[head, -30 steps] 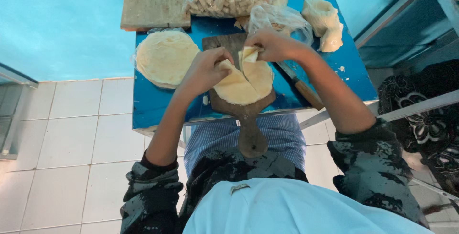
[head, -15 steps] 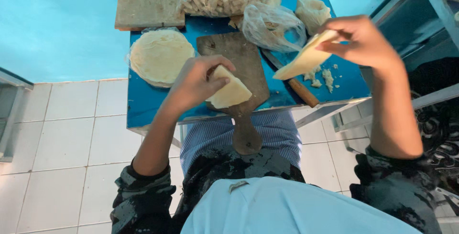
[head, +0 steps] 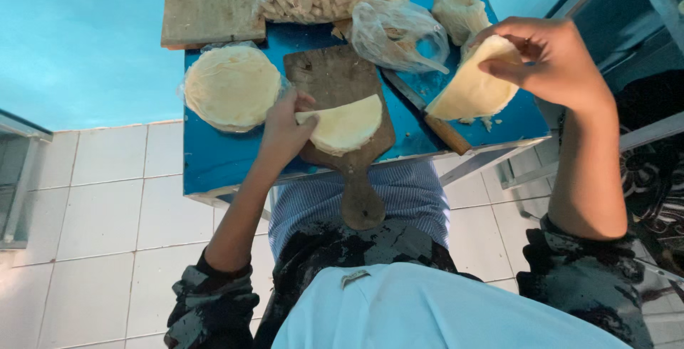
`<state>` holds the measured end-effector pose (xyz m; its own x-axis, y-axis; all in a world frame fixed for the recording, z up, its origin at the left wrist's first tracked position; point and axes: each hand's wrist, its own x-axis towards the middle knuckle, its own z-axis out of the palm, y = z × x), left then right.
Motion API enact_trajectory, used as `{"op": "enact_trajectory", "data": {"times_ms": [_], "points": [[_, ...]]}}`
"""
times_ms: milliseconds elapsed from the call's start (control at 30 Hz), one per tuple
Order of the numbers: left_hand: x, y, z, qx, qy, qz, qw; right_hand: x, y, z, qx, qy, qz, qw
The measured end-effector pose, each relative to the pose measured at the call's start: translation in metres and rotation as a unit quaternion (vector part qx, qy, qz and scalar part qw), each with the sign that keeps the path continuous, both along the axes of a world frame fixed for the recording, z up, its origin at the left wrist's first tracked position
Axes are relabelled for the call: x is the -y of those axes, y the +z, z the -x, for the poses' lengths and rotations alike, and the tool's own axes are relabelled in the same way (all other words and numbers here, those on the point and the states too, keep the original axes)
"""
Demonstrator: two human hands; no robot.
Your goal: The person shapes rounds of dough at a blue table, stretching and flattening dough discs by hand and stacking them on a wooden board. They then cut through a stack of dough with a knife and fold and press the cut dough pieces by hand.
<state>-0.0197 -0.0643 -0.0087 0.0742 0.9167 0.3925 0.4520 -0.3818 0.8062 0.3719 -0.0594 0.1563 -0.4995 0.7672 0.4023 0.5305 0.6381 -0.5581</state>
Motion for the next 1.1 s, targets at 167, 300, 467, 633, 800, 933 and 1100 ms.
{"op": "enact_trajectory", "data": {"times_ms": [167,300,467,633,800,933,1100], "points": [[0.016,0.014,0.009,-0.163,0.089,-0.044,0.982,0.007,0.008,0.042,0.010,0.009,0.013,1.000],[0.015,0.040,-0.005,-0.064,0.006,-0.148,0.987,0.012,0.007,0.081,-0.033,0.065,0.047,0.996],[0.014,0.046,-0.013,0.166,-0.267,0.131,0.940,0.006,-0.032,0.124,-0.200,0.098,0.153,0.963],[-0.006,0.029,0.014,0.116,-0.205,0.164,0.958,-0.019,-0.083,0.136,-0.294,0.053,0.285,0.911],[-0.025,0.005,0.031,0.024,-0.136,0.128,0.982,-0.038,-0.125,0.142,-0.266,0.008,0.380,0.886],[-0.018,-0.003,0.029,-0.075,-0.045,0.044,0.995,-0.036,-0.136,0.140,-0.205,-0.006,0.298,0.932],[-0.005,0.009,0.024,-0.195,0.004,-0.011,0.981,-0.031,-0.128,0.136,-0.036,-0.050,0.154,0.986]]}}
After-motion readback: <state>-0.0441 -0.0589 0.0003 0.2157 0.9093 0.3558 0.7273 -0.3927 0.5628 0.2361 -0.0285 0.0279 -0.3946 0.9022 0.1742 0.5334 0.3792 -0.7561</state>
